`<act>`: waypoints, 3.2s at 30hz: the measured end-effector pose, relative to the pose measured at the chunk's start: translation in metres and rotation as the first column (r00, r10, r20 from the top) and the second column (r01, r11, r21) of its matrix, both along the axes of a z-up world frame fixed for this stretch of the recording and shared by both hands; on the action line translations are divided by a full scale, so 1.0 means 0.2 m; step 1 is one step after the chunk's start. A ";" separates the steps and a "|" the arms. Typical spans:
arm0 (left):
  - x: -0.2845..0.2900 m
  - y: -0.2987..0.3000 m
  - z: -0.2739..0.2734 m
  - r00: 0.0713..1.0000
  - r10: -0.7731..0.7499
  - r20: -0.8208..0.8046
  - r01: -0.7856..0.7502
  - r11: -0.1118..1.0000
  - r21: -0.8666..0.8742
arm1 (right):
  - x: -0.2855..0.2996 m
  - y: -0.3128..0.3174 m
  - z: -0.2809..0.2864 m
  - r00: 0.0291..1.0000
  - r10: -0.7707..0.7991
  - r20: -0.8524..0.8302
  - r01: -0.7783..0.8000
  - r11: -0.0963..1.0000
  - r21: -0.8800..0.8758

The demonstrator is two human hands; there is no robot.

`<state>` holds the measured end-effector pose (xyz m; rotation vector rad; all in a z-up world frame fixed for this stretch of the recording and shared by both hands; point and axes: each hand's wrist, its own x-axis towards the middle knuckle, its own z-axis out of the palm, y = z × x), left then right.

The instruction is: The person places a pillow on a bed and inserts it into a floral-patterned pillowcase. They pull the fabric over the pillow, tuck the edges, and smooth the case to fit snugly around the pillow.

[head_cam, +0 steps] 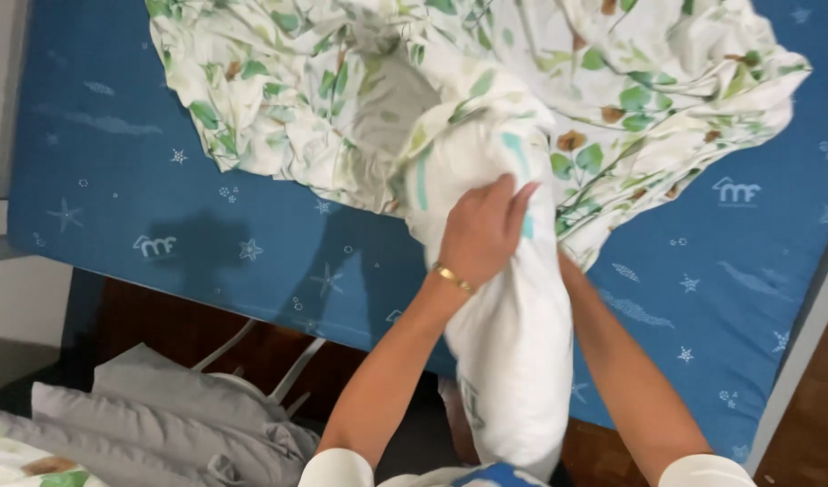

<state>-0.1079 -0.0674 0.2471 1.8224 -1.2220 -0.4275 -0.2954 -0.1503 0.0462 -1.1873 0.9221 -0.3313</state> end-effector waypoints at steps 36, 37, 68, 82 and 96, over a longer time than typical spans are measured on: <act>-0.07 0.54 -0.87 0.966 0.113 0.233 -0.203 0.889 0.411 | 0.34 -0.51 -0.06 0.883 -0.014 -0.469 -0.437 0.335 -0.834; -0.06 0.54 -0.85 0.978 0.065 0.197 -0.141 0.905 0.401 | 0.35 -0.52 -0.05 0.892 -0.070 -0.447 -0.418 0.256 -0.872; -0.02 -0.11 -0.83 0.867 -0.048 0.496 0.017 0.998 0.068 | -0.07 -0.50 -0.22 0.820 -0.235 -0.522 -0.489 0.187 -0.852; -0.15 0.05 -0.86 0.931 -0.207 0.299 0.231 0.972 -0.046 | -0.29 -0.27 -0.46 0.670 -0.058 -0.740 -0.660 0.411 -0.629; 0.37 0.40 -1.04 0.728 0.249 0.639 -0.361 0.931 0.048 | -0.39 -0.25 -0.22 0.574 0.058 -0.816 -0.673 0.602 -0.430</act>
